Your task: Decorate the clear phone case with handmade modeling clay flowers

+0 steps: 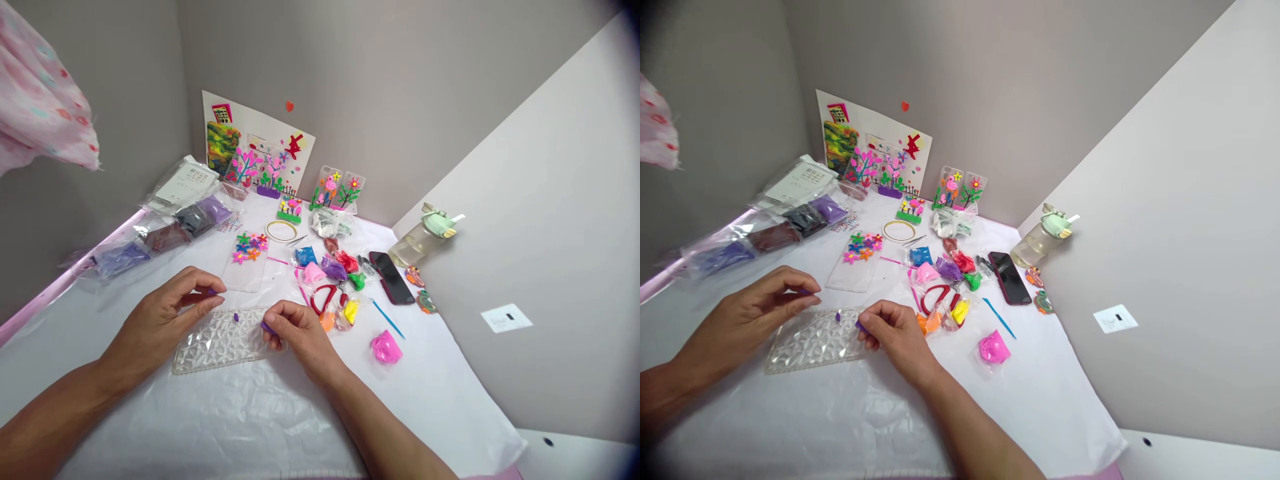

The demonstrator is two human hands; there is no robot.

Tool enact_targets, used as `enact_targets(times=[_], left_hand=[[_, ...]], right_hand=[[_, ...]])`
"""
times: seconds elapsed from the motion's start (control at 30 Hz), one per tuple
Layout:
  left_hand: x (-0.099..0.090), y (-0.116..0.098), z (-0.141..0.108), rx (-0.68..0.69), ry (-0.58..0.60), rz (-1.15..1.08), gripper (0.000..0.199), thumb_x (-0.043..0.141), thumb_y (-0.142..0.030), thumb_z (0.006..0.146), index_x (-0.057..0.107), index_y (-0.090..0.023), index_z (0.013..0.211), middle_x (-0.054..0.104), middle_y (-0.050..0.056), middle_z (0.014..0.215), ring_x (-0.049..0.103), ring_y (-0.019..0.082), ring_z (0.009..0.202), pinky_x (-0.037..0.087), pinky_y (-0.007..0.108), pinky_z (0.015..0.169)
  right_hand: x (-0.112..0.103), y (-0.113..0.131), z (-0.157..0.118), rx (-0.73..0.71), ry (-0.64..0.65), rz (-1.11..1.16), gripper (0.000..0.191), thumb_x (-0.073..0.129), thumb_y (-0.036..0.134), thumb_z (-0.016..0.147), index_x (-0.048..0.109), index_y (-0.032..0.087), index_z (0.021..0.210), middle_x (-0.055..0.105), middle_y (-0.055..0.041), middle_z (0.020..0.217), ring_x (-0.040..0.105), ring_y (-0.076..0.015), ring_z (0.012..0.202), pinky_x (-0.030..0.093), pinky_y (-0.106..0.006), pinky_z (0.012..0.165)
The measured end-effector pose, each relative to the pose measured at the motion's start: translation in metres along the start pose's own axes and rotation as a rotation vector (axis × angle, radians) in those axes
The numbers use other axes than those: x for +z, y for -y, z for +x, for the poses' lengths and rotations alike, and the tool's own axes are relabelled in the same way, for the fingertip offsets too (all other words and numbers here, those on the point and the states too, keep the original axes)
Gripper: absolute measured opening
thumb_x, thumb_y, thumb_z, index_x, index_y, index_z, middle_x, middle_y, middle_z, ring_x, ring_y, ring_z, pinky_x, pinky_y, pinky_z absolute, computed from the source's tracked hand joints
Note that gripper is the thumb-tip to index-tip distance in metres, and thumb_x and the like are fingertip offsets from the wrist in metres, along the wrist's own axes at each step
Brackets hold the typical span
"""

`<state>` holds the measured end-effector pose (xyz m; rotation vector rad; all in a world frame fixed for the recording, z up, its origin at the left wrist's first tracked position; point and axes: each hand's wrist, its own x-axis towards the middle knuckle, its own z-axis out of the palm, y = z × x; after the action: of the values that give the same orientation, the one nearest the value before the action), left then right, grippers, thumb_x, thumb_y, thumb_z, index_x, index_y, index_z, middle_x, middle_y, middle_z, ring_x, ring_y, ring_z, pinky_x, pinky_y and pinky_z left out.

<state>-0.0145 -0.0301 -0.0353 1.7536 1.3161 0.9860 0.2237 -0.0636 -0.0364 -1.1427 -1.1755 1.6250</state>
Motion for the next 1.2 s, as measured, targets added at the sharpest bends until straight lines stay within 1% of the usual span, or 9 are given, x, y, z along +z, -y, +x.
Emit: enact_targets(times=[0.13, 0.33, 0.47, 0.63, 0.7, 0.8, 0.9, 1.03, 1.2], left_hand=[[-0.002, -0.0013, -0.0015, -0.039, -0.016, -0.006, 0.03, 0.068, -0.06, 0.088, 0.073, -0.031, 0.09, 0.075, -0.001, 0.095, 0.072, 0.022, 0.089, 0.058, 0.027, 0.082], [-0.0006, -0.0077, -0.0011, -0.154, -0.006, -0.08, 0.043, 0.065, -0.066, 0.086, 0.076, -0.033, 0.111, 0.084, 0.001, 0.105, 0.079, 0.028, 0.098, 0.061, 0.034, 0.088], [-0.0013, -0.0064, -0.0017, -0.153, 0.012, -0.011, 0.035, 0.073, -0.066, 0.078, 0.076, -0.032, 0.086, 0.081, -0.003, 0.084, 0.076, 0.023, 0.079, 0.057, 0.026, 0.07], [-0.004, -0.0059, -0.002, -0.116, 0.007, 0.132, 0.043, 0.059, -0.066, 0.087, 0.072, -0.029, 0.07, 0.063, -0.004, 0.057, 0.058, 0.017, 0.055, 0.045, 0.025, 0.055], [-0.0035, -0.0051, -0.0008, -0.083, 0.024, 0.111, 0.041, 0.059, -0.065, 0.09, 0.074, -0.03, 0.074, 0.069, -0.003, 0.066, 0.063, 0.018, 0.063, 0.048, 0.025, 0.06], [-0.0014, -0.0033, 0.0013, 0.005, 0.091, 0.034, 0.032, 0.064, -0.059, 0.09, 0.079, -0.032, 0.088, 0.078, -0.001, 0.092, 0.071, 0.022, 0.089, 0.054, 0.026, 0.081], [-0.0002, -0.0026, 0.0019, 0.012, 0.132, -0.011, 0.025, 0.068, -0.054, 0.088, 0.079, -0.033, 0.094, 0.078, -0.001, 0.099, 0.072, 0.023, 0.097, 0.055, 0.027, 0.087], [-0.0015, -0.0037, -0.0004, -0.026, 0.137, -0.001, 0.026, 0.069, -0.055, 0.086, 0.077, -0.03, 0.087, 0.077, -0.001, 0.091, 0.071, 0.022, 0.088, 0.055, 0.025, 0.077], [-0.002, -0.0008, -0.0015, -0.004, 0.104, 0.12, 0.048, 0.056, -0.064, 0.094, 0.066, -0.025, 0.068, 0.063, -0.003, 0.065, 0.058, 0.017, 0.061, 0.044, 0.024, 0.057]], right_hand=[[0.0, 0.0002, 0.0, 0.0, -0.002, -0.002, 0.044, 0.081, 0.061, 0.082, 0.067, 0.019, 0.076, 0.064, 0.0011, 0.069, 0.05, -0.0103, 0.057, 0.041, -0.025, 0.059], [-0.0004, -0.0015, 0.0008, -0.006, 0.001, 0.001, 0.043, 0.08, 0.06, 0.083, 0.068, 0.019, 0.077, 0.065, 0.001, 0.069, 0.051, -0.0107, 0.057, 0.041, -0.025, 0.059], [-0.0003, -0.0018, 0.0008, -0.002, -0.001, 0.003, 0.043, 0.081, 0.06, 0.082, 0.068, 0.019, 0.076, 0.065, 0.0009, 0.069, 0.051, -0.0106, 0.058, 0.041, -0.025, 0.059], [0.0, -0.0012, 0.0006, 0.006, -0.008, 0.012, 0.045, 0.082, 0.06, 0.081, 0.067, 0.019, 0.076, 0.065, 0.0011, 0.069, 0.051, -0.0103, 0.057, 0.04, -0.025, 0.059], [0.0001, -0.0008, 0.0006, 0.006, -0.006, 0.009, 0.045, 0.082, 0.061, 0.081, 0.067, 0.019, 0.076, 0.064, 0.0011, 0.069, 0.05, -0.0102, 0.057, 0.04, -0.025, 0.059], [0.0003, 0.0001, 0.0004, 0.007, -0.003, 0.002, 0.045, 0.081, 0.061, 0.081, 0.067, 0.019, 0.076, 0.064, 0.001, 0.069, 0.051, -0.0106, 0.058, 0.04, -0.025, 0.059], [0.0002, 0.0009, 0.0, 0.008, -0.002, -0.002, 0.044, 0.081, 0.06, 0.082, 0.067, 0.019, 0.076, 0.064, 0.0008, 0.07, 0.051, -0.0108, 0.058, 0.041, -0.026, 0.06], [0.0001, 0.0007, 0.0003, 0.011, -0.003, -0.003, 0.045, 0.081, 0.061, 0.081, 0.066, 0.018, 0.076, 0.064, 0.0008, 0.07, 0.051, -0.0105, 0.058, 0.04, -0.025, 0.06], [0.0001, -0.0003, 0.0011, 0.017, -0.006, 0.007, 0.046, 0.082, 0.061, 0.08, 0.067, 0.018, 0.076, 0.064, 0.0009, 0.069, 0.051, -0.0102, 0.057, 0.04, -0.025, 0.059]])
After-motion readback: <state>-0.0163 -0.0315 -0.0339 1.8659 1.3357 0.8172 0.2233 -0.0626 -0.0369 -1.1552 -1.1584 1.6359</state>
